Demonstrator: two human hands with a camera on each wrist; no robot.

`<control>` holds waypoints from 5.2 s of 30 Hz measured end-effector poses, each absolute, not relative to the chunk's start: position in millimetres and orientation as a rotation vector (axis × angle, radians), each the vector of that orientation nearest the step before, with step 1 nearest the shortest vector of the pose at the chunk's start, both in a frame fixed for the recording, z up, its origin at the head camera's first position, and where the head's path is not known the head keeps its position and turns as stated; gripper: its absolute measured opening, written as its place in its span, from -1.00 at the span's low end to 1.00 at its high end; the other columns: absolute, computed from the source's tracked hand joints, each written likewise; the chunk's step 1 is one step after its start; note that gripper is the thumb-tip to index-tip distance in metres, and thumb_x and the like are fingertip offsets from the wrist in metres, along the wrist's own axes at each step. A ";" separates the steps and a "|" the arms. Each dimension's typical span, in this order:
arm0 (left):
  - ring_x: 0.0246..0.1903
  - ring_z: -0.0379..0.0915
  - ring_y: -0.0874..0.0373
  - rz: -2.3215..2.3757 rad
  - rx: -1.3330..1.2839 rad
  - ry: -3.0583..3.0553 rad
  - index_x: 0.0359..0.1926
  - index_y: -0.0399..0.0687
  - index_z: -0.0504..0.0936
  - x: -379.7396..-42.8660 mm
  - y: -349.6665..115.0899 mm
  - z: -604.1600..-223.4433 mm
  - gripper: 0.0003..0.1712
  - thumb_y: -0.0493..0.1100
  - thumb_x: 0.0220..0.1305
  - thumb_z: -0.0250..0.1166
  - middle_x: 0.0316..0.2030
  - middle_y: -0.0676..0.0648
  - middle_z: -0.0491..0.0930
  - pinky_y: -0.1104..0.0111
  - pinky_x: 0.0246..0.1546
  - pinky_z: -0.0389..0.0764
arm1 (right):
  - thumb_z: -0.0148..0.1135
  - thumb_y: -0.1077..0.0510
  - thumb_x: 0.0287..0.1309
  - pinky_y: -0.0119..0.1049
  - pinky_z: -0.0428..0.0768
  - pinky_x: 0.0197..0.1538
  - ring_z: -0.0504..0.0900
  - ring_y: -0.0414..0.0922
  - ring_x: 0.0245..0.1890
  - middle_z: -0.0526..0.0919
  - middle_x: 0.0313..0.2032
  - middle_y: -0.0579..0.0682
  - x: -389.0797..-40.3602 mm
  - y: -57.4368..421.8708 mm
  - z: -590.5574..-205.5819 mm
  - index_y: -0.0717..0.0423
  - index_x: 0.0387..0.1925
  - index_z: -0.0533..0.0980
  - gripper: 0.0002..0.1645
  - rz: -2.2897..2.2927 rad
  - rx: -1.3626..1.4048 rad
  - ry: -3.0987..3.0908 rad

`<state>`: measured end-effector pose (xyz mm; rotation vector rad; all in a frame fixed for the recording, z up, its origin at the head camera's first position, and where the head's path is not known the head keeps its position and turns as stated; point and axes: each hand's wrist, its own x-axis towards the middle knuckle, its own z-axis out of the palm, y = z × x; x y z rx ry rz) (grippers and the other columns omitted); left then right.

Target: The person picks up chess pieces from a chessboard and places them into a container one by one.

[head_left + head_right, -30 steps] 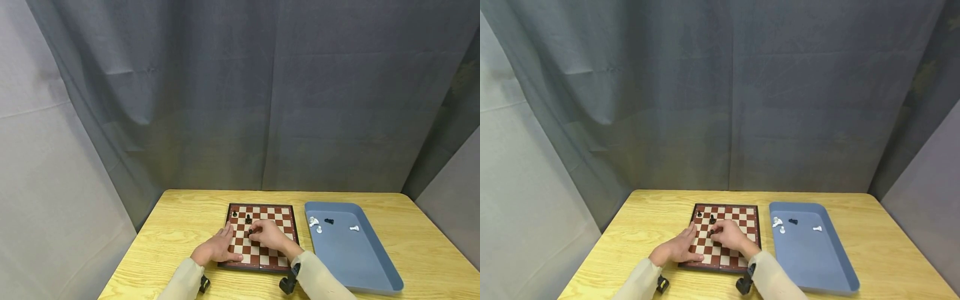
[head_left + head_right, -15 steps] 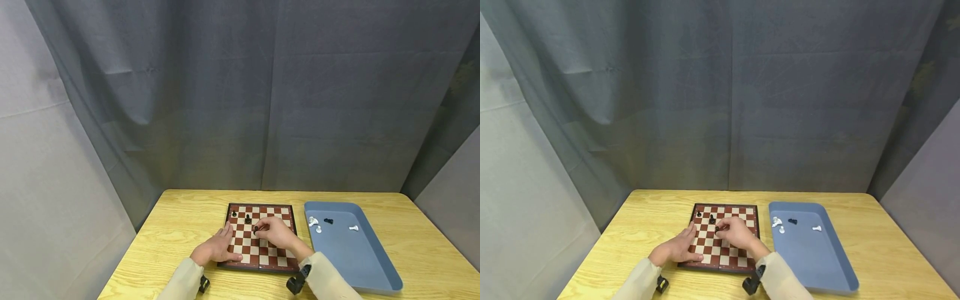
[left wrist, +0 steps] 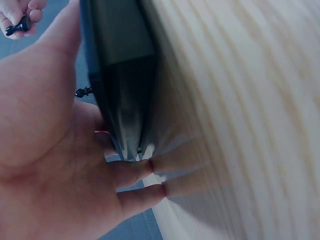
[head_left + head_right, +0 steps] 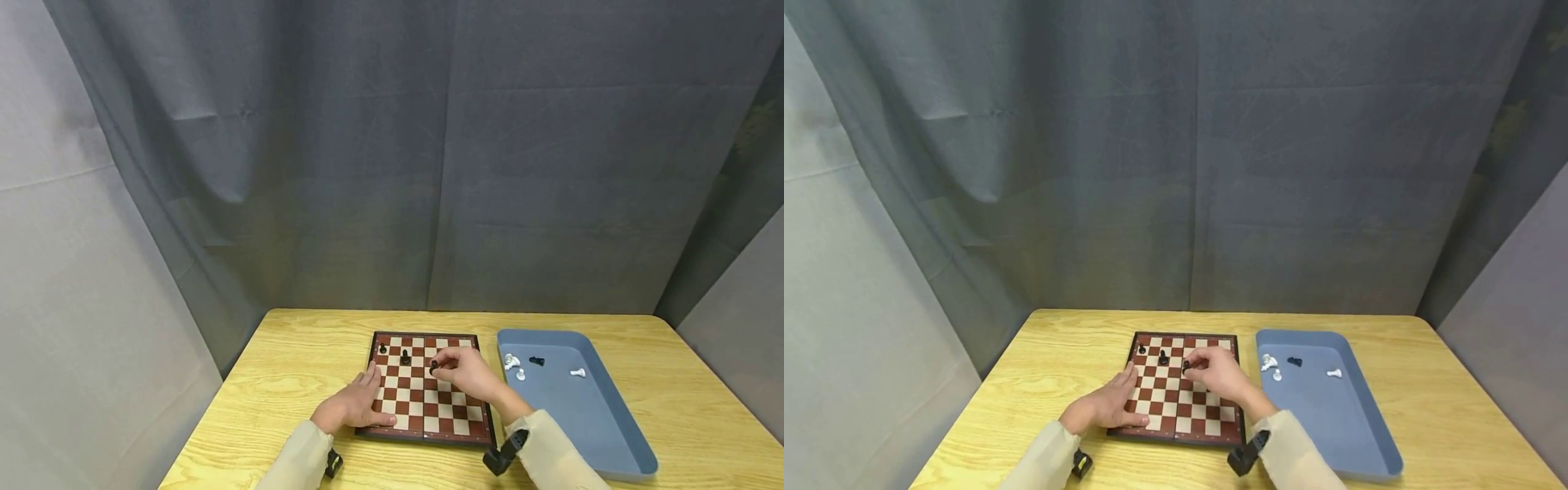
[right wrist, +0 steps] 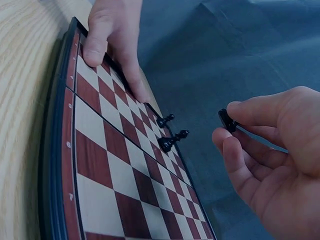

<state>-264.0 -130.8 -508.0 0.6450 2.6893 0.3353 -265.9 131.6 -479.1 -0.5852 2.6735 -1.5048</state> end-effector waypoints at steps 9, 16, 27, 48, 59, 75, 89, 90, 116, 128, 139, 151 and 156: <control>0.39 -0.16 -0.20 0.316 0.642 2.690 0.48 -0.24 -0.18 -263.1 -130.6 -506.2 0.23 0.45 0.12 0.13 0.47 -0.21 -0.31 0.03 0.28 0.16 | 0.31 0.24 0.12 -0.29 0.56 -0.36 0.56 -0.13 -0.37 0.60 -0.36 -0.04 -263.7 147.6 -476.2 0.29 -0.18 0.60 -0.76 -1.531 -0.579 2.687; 0.39 -0.17 -0.19 0.328 0.637 2.687 0.48 -0.23 -0.18 -263.3 -130.4 -506.5 0.23 0.45 0.11 0.13 0.47 -0.20 -0.32 0.04 0.28 0.15 | 0.30 0.20 0.16 -0.15 0.61 -0.26 0.60 -0.04 -0.29 0.60 -0.28 0.00 -262.1 164.2 -471.3 0.22 -0.18 0.59 -0.79 -1.622 -0.473 2.618; 0.40 -0.17 -0.17 0.312 0.632 2.687 0.48 -0.23 -0.17 -262.9 -129.8 -505.1 0.22 0.45 0.12 0.12 0.47 -0.20 -0.31 0.05 0.28 0.15 | 0.32 0.20 0.13 -0.17 0.55 -0.24 0.57 -0.10 -0.30 0.62 -0.31 -0.02 -263.7 197.8 -470.1 0.21 -0.21 0.61 -0.81 -1.585 -0.421 2.692; 0.39 -0.16 -0.21 0.303 0.656 2.694 0.47 -0.27 -0.17 -263.5 -130.0 -505.9 0.22 0.45 0.13 0.12 0.46 -0.24 -0.31 0.03 0.28 0.16 | 0.28 0.19 0.18 -0.14 0.53 -0.40 0.53 -0.02 -0.40 0.59 -0.35 0.08 -254.3 251.5 -468.1 0.25 -0.25 0.55 -0.82 -1.525 -0.328 2.728; 0.39 -0.16 -0.22 0.321 0.658 2.694 0.47 -0.27 -0.17 -261.9 -129.5 -504.2 0.21 0.43 0.14 0.14 0.46 -0.24 -0.30 0.01 0.28 0.15 | 0.29 0.13 0.17 -0.15 0.52 -0.30 0.55 -0.03 -0.29 0.60 -0.32 0.02 -256.0 282.0 -471.7 0.17 -0.26 0.56 -0.81 -1.406 -0.309 2.817; 0.39 -0.16 -0.20 0.311 0.642 2.693 0.48 -0.24 -0.18 -263.7 -131.3 -508.5 0.24 0.46 0.10 0.13 0.47 -0.23 -0.31 0.03 0.27 0.16 | 0.33 0.17 0.11 -0.13 0.56 -0.33 0.56 -0.02 -0.33 0.59 -0.36 0.00 -255.6 300.8 -482.8 0.21 -0.29 0.56 -0.81 -1.291 -0.275 2.830; 0.39 -0.15 -0.19 0.314 0.638 2.685 0.48 -0.22 -0.19 -264.6 -129.8 -508.6 0.22 0.46 0.12 0.12 0.47 -0.21 -0.32 0.04 0.27 0.17 | 0.32 0.23 0.09 -0.25 0.56 -0.37 0.55 -0.10 -0.36 0.61 -0.35 0.02 -251.4 296.5 -481.4 0.26 -0.25 0.57 -0.81 -1.205 -0.367 2.789; 0.39 -0.15 -0.19 0.313 0.638 2.686 0.48 -0.22 -0.19 -264.5 -129.9 -508.4 0.22 0.45 0.12 0.12 0.47 -0.21 -0.32 0.04 0.27 0.17 | 0.33 0.22 0.09 -0.25 0.55 -0.37 0.55 -0.11 -0.35 0.61 -0.34 0.02 -250.9 296.8 -480.7 0.27 -0.24 0.57 -0.79 -1.204 -0.365 2.791; 0.39 -0.17 -0.21 0.300 0.677 2.703 0.47 -0.28 -0.17 -264.7 -130.6 -510.6 0.24 0.47 0.12 0.10 0.46 -0.25 -0.31 0.06 0.30 0.12 | 0.31 0.09 0.15 -0.25 0.54 -0.33 0.54 -0.15 -0.31 0.60 -0.27 -0.03 -270.4 241.2 -461.4 0.23 -0.06 0.54 -0.63 -1.155 -0.493 2.813; 0.39 -0.16 -0.21 0.296 0.672 2.711 0.47 -0.28 -0.17 -262.1 -129.9 -507.9 0.23 0.45 0.12 0.12 0.46 -0.25 -0.30 0.05 0.30 0.12 | 0.28 0.16 0.18 -0.23 0.54 -0.28 0.56 -0.15 -0.28 0.61 -0.22 -0.01 -284.8 185.0 -467.3 0.20 -0.06 0.56 -0.69 -1.196 -0.574 2.710; 0.39 -0.15 -0.20 0.298 0.658 2.725 0.47 -0.27 -0.17 -260.9 -128.2 -511.4 0.25 0.47 0.10 0.13 0.46 -0.24 -0.30 0.06 0.30 0.12 | 0.29 0.24 0.12 -0.24 0.58 -0.34 0.60 -0.02 -0.27 0.60 -0.12 0.21 -292.3 147.0 -484.2 0.32 -0.03 0.54 -0.63 -1.286 -0.608 2.683; 0.39 -0.14 -0.18 0.280 0.638 2.718 0.47 -0.25 -0.15 -263.1 -125.7 -509.5 0.24 0.46 0.10 0.14 0.47 -0.22 -0.27 0.05 0.28 0.16 | 0.29 0.23 0.16 -0.21 0.56 -0.27 0.58 -0.09 -0.25 0.62 -0.14 0.08 -303.4 117.9 -510.8 0.24 0.01 0.55 -0.64 -1.358 -0.454 2.719; 0.39 -0.14 -0.18 0.277 0.634 2.715 0.47 -0.25 -0.15 -263.1 -126.9 -509.5 0.24 0.46 0.10 0.13 0.47 -0.22 -0.27 0.06 0.29 0.15 | 0.28 0.23 0.16 -0.20 0.58 -0.26 0.60 -0.05 -0.22 0.61 -0.11 0.10 -306.0 107.7 -514.7 0.25 0.01 0.55 -0.63 -1.412 -0.421 2.713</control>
